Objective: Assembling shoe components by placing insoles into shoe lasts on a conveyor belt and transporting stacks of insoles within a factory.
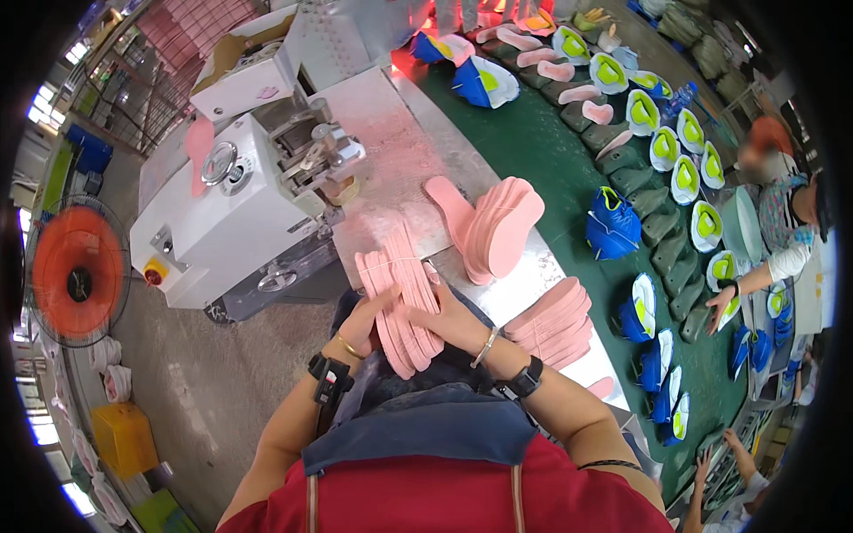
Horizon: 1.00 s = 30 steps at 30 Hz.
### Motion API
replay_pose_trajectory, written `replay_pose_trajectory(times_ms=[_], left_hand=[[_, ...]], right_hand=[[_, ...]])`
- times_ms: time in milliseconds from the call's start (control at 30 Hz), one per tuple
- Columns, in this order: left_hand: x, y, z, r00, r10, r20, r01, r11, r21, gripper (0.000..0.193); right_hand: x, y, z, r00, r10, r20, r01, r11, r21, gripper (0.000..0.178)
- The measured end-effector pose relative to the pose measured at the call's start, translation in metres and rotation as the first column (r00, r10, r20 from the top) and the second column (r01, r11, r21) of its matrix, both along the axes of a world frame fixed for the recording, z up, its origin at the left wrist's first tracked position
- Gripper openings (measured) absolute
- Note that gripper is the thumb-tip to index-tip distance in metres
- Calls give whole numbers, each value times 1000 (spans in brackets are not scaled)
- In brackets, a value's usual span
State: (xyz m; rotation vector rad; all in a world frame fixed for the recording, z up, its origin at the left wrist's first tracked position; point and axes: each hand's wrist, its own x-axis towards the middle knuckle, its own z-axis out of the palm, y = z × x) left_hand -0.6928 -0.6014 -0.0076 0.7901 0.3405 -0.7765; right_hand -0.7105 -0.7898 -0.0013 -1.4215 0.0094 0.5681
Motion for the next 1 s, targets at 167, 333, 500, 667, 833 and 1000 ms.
replay_pose_trajectory(times_ms=[167,333,500,667,833,1000], left_hand=[[-7,10,-7,999,-5,37,2,997,82,51],[-15,1,-8,978,158,139,-181,968,176,54],[-13,17,-4,976,94,196,-137,967,216,47],[-10,36,-7,993,-4,122,-26,970,242,48],[-22,45,-4,967,-157,199,68,916,395,50],[-21,63,12,990,-133,-52,142,960,242,42]], right_hand=[[-3,7,-6,999,30,-45,-28,998,50,87],[-1,14,9,999,9,-49,-8,1000,14,82],[6,3,2,979,70,-189,-29,977,209,72],[11,14,-2,988,51,-149,-48,999,24,72],[31,24,-42,943,-210,259,297,882,-366,85],[77,33,-11,929,-85,359,356,466,-810,85]])
